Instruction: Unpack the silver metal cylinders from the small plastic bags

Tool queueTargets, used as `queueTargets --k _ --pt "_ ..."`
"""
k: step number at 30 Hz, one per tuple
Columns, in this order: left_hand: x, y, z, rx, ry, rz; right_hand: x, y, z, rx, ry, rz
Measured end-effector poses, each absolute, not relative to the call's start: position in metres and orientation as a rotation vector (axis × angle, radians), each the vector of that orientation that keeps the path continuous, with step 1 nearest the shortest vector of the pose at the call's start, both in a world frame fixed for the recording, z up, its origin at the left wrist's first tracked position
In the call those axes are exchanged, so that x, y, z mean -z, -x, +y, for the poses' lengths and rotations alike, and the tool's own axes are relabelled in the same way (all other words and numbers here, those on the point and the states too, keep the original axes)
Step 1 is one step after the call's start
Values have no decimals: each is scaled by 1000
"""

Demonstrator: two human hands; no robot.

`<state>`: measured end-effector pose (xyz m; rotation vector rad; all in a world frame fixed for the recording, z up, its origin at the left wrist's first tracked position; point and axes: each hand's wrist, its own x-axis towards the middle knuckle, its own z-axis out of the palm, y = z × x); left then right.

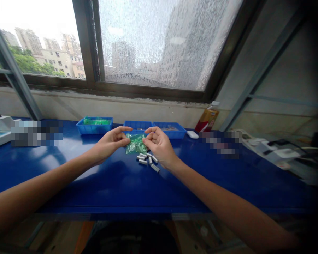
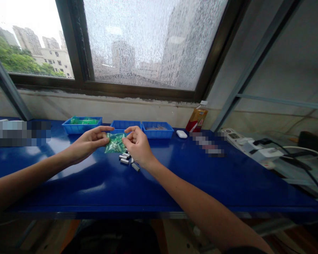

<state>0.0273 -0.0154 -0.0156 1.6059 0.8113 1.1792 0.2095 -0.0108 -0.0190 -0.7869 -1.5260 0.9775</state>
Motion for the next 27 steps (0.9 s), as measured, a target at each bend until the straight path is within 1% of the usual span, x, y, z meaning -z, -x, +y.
queueTargets --k 7,10,13,17,22,27 --pt "10 -27 -17 -1187 -1447 747 14 -209 -12 -1031 844 -1556" --pt "7 -22 -18 -1102 -1439 781 13 -213 -11 -1066 909 -1629" --pt "7 -16 -15 -1056 -1423 899 12 -221 -8 -1026 944 -1670" --pt "11 -14 -13 -992 -1381 1061 15 -228 -2 -802 937 -1665" --pt "15 -23 -18 -724 -1214 935 19 -225 -9 -445 888 -1871" --pt "19 -27 -18 -817 -1082 868 16 -221 -20 -285 704 -2044"
